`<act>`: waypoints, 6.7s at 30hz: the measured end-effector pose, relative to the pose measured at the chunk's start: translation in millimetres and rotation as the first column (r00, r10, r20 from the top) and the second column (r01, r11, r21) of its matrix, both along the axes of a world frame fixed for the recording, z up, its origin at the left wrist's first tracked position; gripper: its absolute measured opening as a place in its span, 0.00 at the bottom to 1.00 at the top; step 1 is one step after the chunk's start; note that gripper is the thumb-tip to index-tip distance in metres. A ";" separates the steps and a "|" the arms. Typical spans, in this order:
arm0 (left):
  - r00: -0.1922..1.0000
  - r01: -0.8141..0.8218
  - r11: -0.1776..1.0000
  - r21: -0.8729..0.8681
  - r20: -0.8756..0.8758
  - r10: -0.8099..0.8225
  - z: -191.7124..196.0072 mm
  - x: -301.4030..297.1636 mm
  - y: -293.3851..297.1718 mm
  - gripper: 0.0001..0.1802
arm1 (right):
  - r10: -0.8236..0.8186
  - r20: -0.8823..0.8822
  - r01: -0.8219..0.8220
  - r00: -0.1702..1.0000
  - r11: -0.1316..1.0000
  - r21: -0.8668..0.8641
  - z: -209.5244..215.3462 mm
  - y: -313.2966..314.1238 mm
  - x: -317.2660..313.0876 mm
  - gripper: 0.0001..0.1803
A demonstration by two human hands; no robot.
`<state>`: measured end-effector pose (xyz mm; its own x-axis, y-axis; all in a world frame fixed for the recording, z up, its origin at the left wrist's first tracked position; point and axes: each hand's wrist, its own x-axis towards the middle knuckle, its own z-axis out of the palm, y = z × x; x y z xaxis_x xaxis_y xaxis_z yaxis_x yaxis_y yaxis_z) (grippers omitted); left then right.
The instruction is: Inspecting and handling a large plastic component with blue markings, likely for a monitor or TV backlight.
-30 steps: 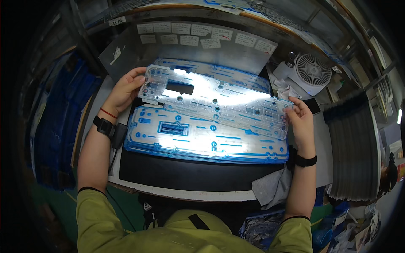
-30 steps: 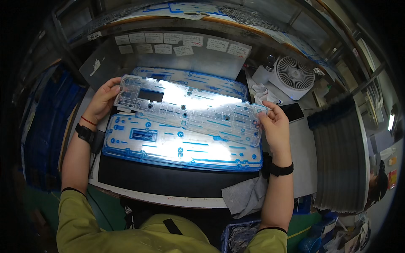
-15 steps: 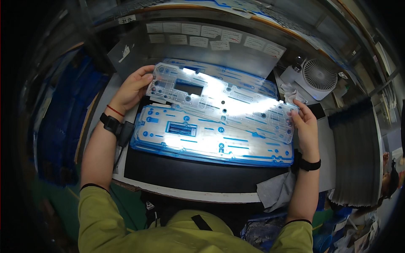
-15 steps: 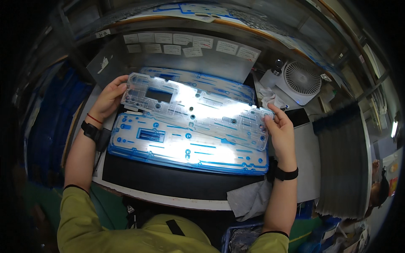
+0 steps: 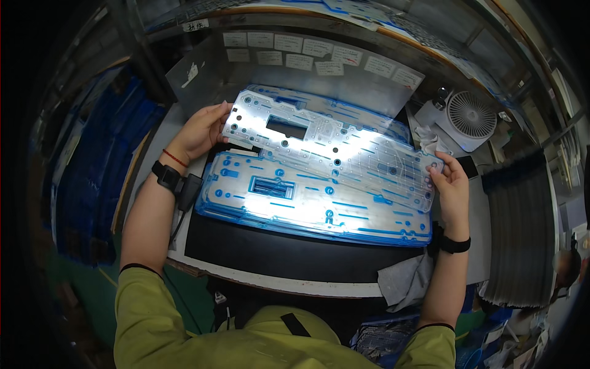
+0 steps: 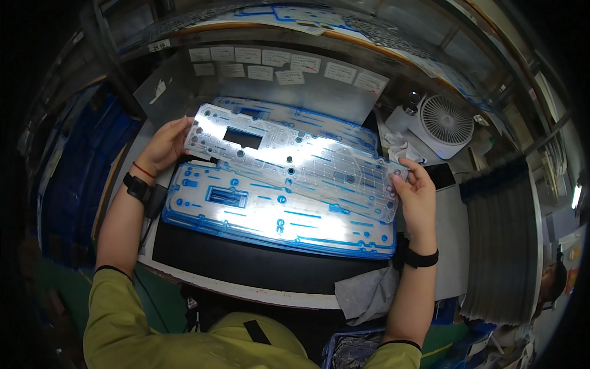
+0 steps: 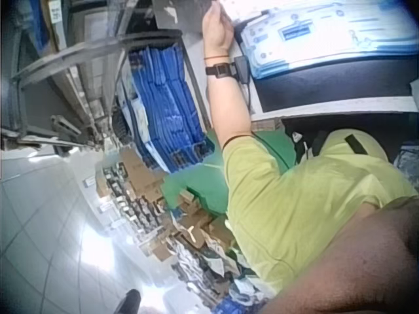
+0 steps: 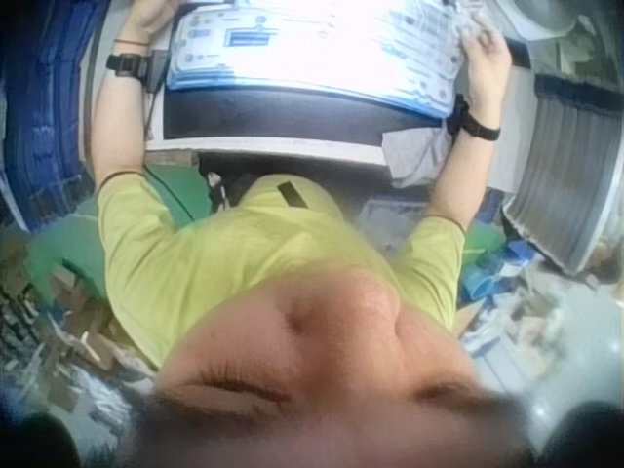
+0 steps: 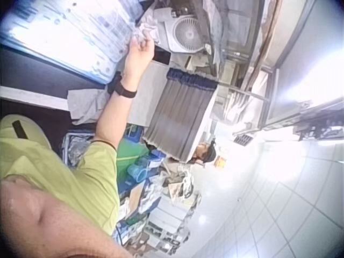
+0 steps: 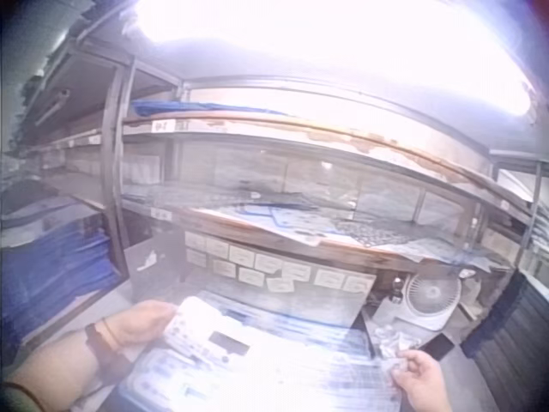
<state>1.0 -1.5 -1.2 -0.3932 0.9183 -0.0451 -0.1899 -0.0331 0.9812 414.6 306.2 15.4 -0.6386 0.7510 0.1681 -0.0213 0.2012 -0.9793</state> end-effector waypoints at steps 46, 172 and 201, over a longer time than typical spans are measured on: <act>0.960 -0.279 0.960 0.000 0.027 0.279 -4.4 -4.5 6.9 0.22 | -0.017 0.100 0.009 0.995 0.996 0.083 -12.3 8.1 1.3 0.22; 0.984 -0.151 0.988 -0.044 -0.105 0.145 -8.4 -7.8 4.2 0.17 | -0.005 -0.010 0.004 1.000 1.000 -0.029 0.6 1.0 0.0 0.26; 0.994 -0.010 0.996 -0.084 -0.111 0.000 -1.0 3.5 -0.4 0.18 | 0.082 0.210 -0.104 0.974 0.990 0.095 1.2 -5.5 2.2 0.12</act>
<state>4.5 -2.0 -2.2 -0.4046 0.9112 -0.0778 -0.0801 0.0495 0.9956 416.8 300.7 16.6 -0.7335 0.6721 0.1010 0.1545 0.3096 -0.9382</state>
